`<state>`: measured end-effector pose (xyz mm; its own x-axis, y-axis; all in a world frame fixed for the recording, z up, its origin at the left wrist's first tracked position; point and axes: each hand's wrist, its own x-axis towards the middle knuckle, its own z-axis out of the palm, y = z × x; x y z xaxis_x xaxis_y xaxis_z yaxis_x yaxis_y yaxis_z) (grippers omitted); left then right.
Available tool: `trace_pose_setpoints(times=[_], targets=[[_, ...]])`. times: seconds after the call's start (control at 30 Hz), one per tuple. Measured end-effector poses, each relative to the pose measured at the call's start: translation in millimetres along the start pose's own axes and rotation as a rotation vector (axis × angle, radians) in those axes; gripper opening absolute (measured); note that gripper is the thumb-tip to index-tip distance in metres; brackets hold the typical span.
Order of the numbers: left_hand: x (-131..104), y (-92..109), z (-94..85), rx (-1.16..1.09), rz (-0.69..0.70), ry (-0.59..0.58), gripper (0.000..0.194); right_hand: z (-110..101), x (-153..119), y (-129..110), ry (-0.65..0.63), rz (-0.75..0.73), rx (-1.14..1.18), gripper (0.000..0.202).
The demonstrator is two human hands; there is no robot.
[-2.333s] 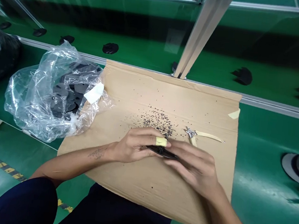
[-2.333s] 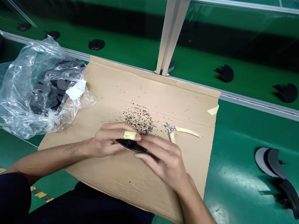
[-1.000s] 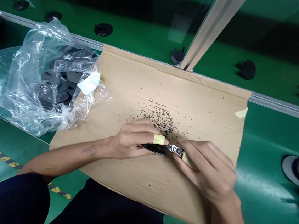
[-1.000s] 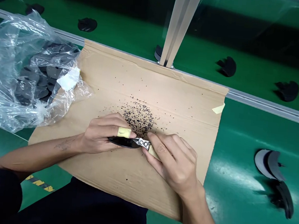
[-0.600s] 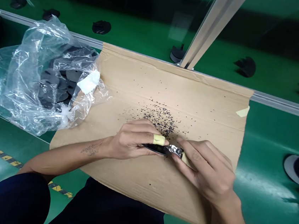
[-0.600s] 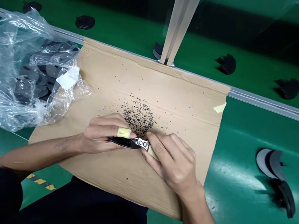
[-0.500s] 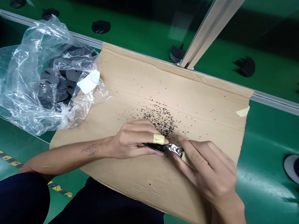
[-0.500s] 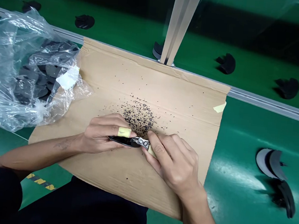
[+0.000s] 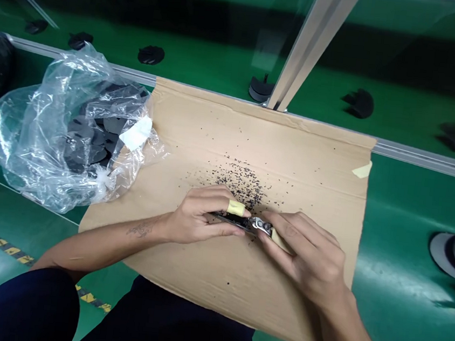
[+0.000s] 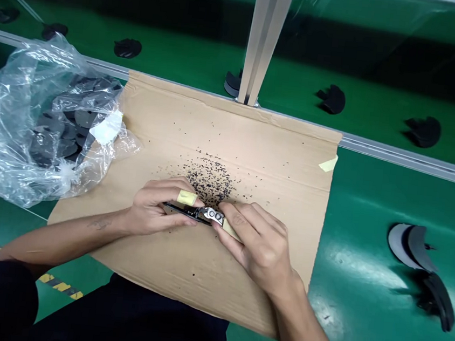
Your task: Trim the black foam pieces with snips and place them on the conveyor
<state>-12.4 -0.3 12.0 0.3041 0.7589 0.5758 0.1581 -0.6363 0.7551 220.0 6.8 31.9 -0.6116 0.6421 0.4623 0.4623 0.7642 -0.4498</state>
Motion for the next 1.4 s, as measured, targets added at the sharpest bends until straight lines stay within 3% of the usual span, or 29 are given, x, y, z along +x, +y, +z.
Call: trace_pose_setpoints(times=[0.2,0.3,0.57,0.67,0.8,0.9,1.0,1.17,1.4], targets=[[-2,-5,-1.8,0.263,0.099,-0.109,0.021,-1,1,1,-0.015,0.000,-0.262,0.024],[-3,-9,-3.1,0.421,0.142,-0.081,0.023,-3,1,2,-0.032,0.023,-0.276,0.022],[-1,-3,-1.5,0.133,-0.001,0.025,0.022,4,3,0,0.040,0.241,0.219,0.029],[-4,-5,2.6,0.127,0.050,-0.001,0.015,10,1,-2,0.080,0.150,0.201,0.024],[-7,-10,4.7,0.385,0.153,-0.096,0.015,14,-2,-6,0.109,-0.091,-0.127,0.023],[-7,-11,4.3,0.507,0.176,-0.153,0.017,11,-3,-8,0.074,-0.168,-0.115,0.020],[-6,-11,3.4,0.363,0.107,-0.122,0.020,2,-3,-2,0.082,-0.124,0.058,0.023],[-5,-8,2.0,0.064,-0.055,-0.027,0.026,-12,-2,15,0.062,-0.011,-0.174,0.024],[-5,-5,1.6,-0.018,-0.075,-0.019,0.027,-4,-1,11,0.026,-0.041,-0.162,0.019]])
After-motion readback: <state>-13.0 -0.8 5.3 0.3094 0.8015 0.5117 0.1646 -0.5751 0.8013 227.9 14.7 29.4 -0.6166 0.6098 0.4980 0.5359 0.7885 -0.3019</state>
